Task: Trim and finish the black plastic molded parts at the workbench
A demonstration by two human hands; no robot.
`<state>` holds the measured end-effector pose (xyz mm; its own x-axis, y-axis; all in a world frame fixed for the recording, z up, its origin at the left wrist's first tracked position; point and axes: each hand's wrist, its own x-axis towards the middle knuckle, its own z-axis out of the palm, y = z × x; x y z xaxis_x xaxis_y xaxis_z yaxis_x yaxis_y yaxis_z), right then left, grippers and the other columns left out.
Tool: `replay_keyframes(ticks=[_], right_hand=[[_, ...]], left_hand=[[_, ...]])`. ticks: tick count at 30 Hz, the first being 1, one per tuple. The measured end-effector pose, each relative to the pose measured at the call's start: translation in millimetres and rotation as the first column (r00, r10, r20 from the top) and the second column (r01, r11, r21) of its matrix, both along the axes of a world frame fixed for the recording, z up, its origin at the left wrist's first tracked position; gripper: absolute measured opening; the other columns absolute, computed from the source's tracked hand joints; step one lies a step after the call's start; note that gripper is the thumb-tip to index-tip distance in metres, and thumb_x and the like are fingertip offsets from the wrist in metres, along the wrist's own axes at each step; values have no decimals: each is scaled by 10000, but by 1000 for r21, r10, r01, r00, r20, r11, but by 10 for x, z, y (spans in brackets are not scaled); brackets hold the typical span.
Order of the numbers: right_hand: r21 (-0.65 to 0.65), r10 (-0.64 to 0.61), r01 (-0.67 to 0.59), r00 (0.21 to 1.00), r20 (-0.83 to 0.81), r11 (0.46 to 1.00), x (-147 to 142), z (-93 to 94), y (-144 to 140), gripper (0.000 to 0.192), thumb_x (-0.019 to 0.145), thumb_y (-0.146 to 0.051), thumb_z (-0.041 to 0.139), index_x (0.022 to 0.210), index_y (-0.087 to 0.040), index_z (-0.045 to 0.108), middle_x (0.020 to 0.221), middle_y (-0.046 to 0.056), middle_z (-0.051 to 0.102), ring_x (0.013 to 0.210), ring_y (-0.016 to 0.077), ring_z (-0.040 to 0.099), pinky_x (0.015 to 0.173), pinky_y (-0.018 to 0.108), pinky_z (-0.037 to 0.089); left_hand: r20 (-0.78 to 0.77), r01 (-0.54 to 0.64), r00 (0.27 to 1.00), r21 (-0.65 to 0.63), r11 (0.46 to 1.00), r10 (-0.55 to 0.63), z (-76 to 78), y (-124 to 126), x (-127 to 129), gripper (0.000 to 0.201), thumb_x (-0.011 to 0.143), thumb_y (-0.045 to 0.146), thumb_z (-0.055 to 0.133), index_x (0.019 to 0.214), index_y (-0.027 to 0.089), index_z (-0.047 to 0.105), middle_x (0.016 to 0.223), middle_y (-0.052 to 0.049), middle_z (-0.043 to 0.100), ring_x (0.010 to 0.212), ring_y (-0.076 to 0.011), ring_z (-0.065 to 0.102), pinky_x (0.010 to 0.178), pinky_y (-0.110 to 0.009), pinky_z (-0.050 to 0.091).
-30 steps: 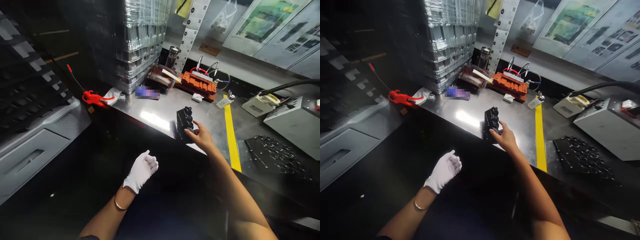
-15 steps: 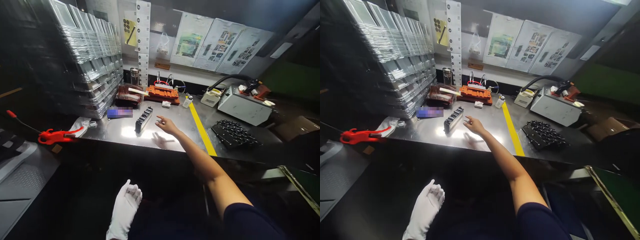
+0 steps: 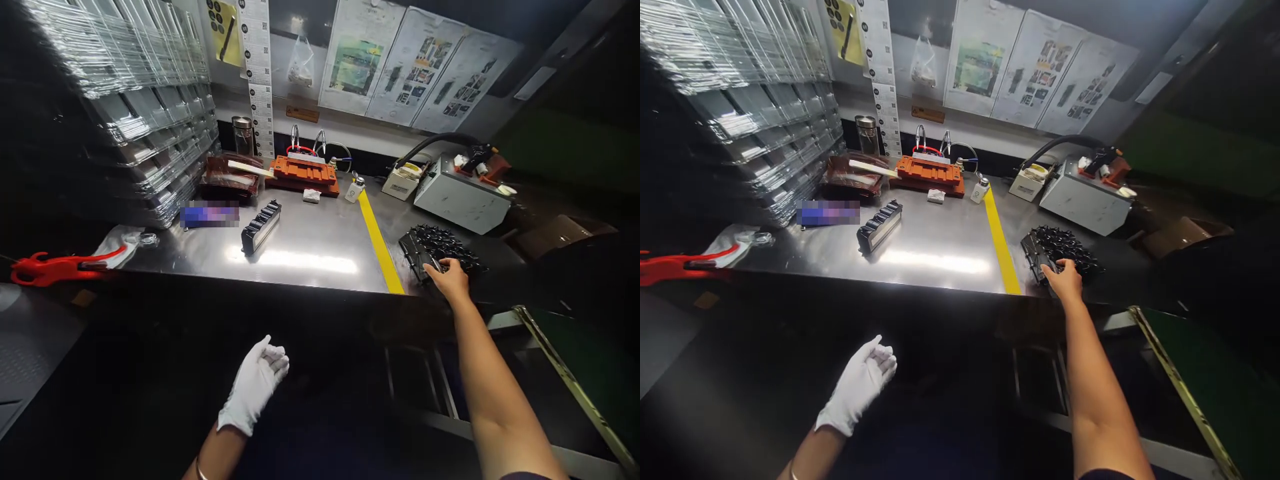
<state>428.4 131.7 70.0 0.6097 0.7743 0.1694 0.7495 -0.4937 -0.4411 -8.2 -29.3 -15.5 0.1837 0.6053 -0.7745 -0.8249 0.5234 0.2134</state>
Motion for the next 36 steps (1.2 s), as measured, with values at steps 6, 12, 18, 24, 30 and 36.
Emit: replay_keyframes(ticks=[6,12,18,24,30,36], right_hand=[[178,309,-262,891,-333,948,-716,-329,-246,480,553,-622,677,704,-203,499,626,-13,497,579,142,445,580,301,402],[130,657,-713,539,-527,689,-1854,-454,-1023,404,718,-591,621,779,-225,462,630,-33,501,576,133,455,552,265,377],[-24,801,-833,539,-262,553,-1976,-139,-765,293,926,-476,354,965,-241,525,832,37,651,717,204,587,648,310,393],[-91,788,-784,604,116,614,-2056,-329,-258,205,913,-343,407,827,-218,546,792,77,660,728,232,595,622,307,373],[46,810,-841,533,244,540,-2120,-540,-290,255,911,-384,456,773,-210,582,773,64,659,680,189,584,599,280,376],[58,790,-841,527,313,538,-2093,-486,-288,319,903,-419,477,707,-204,608,696,50,649,619,167,560,534,266,314]], left_hand=[[-211,337,934,258,906,-288,275,243,469,161,858,259,596,792,114,623,891,-103,703,699,-145,664,646,-246,534],[-672,534,727,427,730,-139,499,465,598,369,837,356,616,1137,143,595,1105,-113,668,839,-151,643,693,-238,508],[-849,649,527,373,662,-39,455,428,412,333,846,303,572,1139,155,631,1079,-83,688,948,-196,638,858,-315,501],[-864,635,503,368,679,-2,370,330,426,343,836,250,564,1163,174,631,996,-51,713,817,-155,649,777,-268,520],[-842,625,540,391,675,-12,384,330,406,311,845,246,548,1131,174,647,934,-40,716,762,-138,633,738,-245,516],[-853,638,521,397,660,10,353,328,373,306,857,246,532,1135,191,648,978,-31,713,844,-145,635,781,-237,507]])
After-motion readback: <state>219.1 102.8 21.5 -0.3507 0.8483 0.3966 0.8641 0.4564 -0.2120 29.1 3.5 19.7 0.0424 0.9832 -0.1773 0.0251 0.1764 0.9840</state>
